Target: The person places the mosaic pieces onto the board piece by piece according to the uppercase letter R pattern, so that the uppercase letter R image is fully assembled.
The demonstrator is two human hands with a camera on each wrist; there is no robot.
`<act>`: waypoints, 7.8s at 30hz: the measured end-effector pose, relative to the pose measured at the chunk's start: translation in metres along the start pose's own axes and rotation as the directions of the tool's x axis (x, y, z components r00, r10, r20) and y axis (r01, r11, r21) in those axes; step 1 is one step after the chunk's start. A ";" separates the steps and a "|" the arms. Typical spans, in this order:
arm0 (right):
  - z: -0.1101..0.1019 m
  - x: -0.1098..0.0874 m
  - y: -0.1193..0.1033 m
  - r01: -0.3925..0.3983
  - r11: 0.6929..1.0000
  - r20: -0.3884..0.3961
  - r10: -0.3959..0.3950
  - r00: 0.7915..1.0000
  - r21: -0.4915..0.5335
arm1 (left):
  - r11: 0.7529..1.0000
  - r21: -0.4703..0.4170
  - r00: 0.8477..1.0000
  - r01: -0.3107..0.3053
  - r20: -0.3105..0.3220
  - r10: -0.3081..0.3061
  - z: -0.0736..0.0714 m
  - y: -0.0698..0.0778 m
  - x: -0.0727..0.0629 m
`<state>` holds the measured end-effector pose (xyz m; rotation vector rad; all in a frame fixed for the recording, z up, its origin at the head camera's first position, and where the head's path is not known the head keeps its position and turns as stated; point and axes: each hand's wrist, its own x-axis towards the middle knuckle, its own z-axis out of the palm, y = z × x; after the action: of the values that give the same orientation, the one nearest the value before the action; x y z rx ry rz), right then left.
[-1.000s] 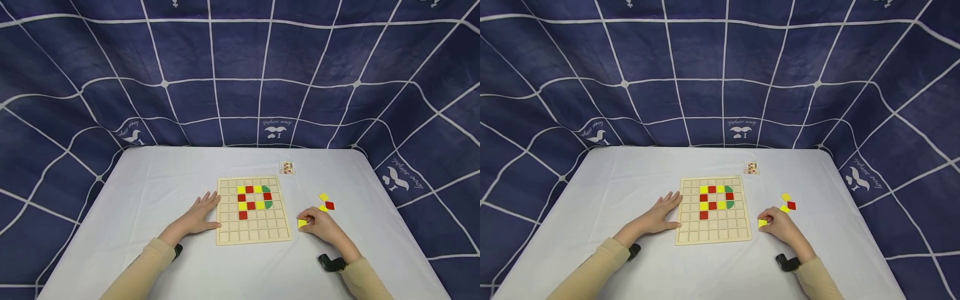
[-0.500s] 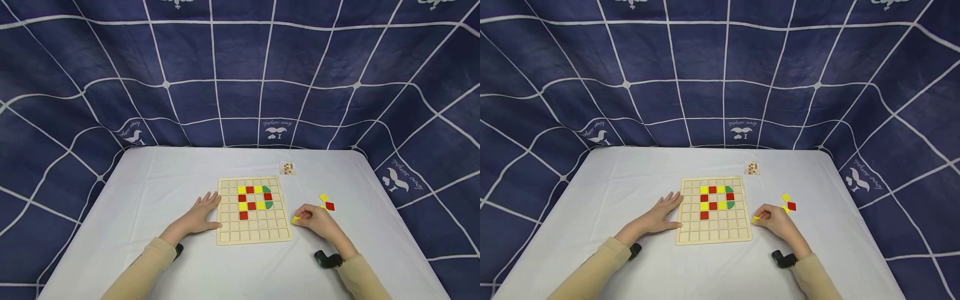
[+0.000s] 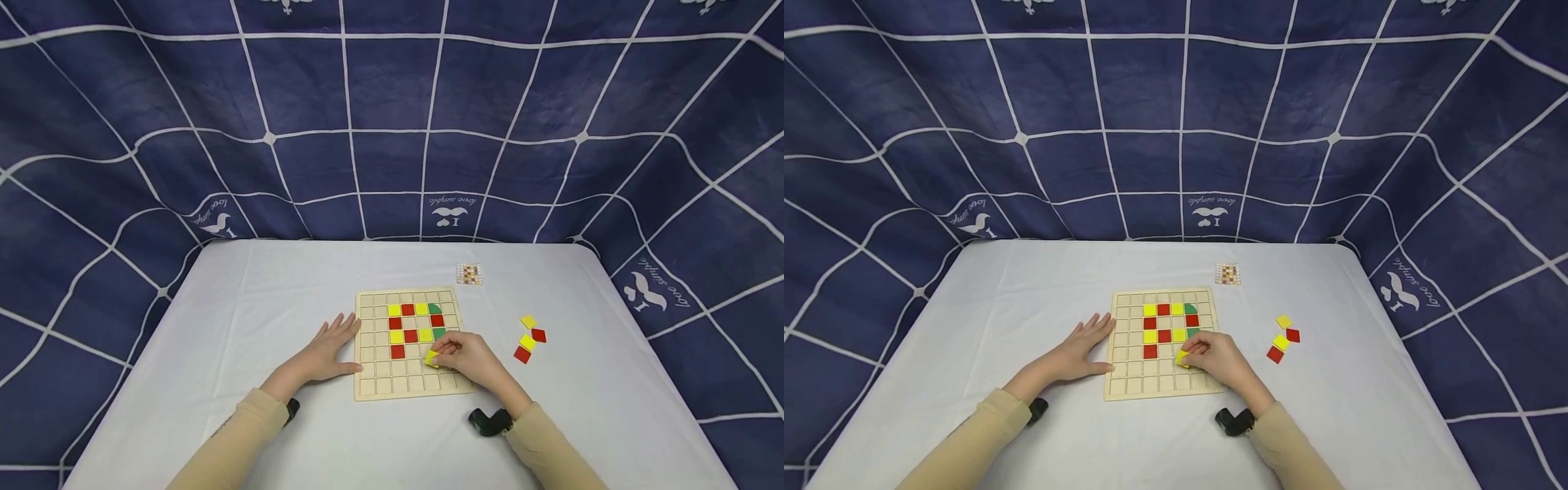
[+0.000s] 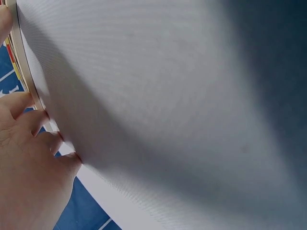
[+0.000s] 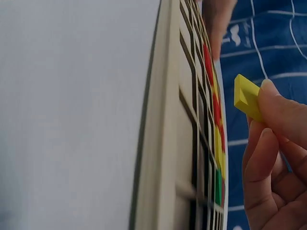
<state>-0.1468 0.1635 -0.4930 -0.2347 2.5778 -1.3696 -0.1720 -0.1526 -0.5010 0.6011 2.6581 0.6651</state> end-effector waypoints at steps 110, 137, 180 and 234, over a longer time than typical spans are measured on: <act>-0.069 -0.011 0.025 -0.185 0.983 -0.253 0.178 0.951 -0.002 | 1.000 -0.004 1.000 0.006 -0.002 -0.006 0.003 -0.002 0.001; 0.049 -0.005 -0.022 0.171 0.984 0.120 -0.163 0.979 -0.056 | 1.000 -0.013 1.000 0.004 -0.001 -0.004 0.002 -0.003 0.002; -0.107 0.001 0.058 -0.323 0.939 -0.412 0.250 0.876 -0.118 | 1.000 -0.015 1.000 0.014 0.000 -0.014 0.001 -0.001 0.001; 0.001 0.019 -0.007 -0.068 0.994 -0.168 0.081 0.982 0.081 | 1.000 -0.018 1.000 0.010 0.002 -0.010 0.001 -0.002 0.000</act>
<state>-0.1650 0.1543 -0.4897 -0.0076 2.6338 -1.5167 -0.1722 -0.1539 -0.5031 0.5825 2.6488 0.6838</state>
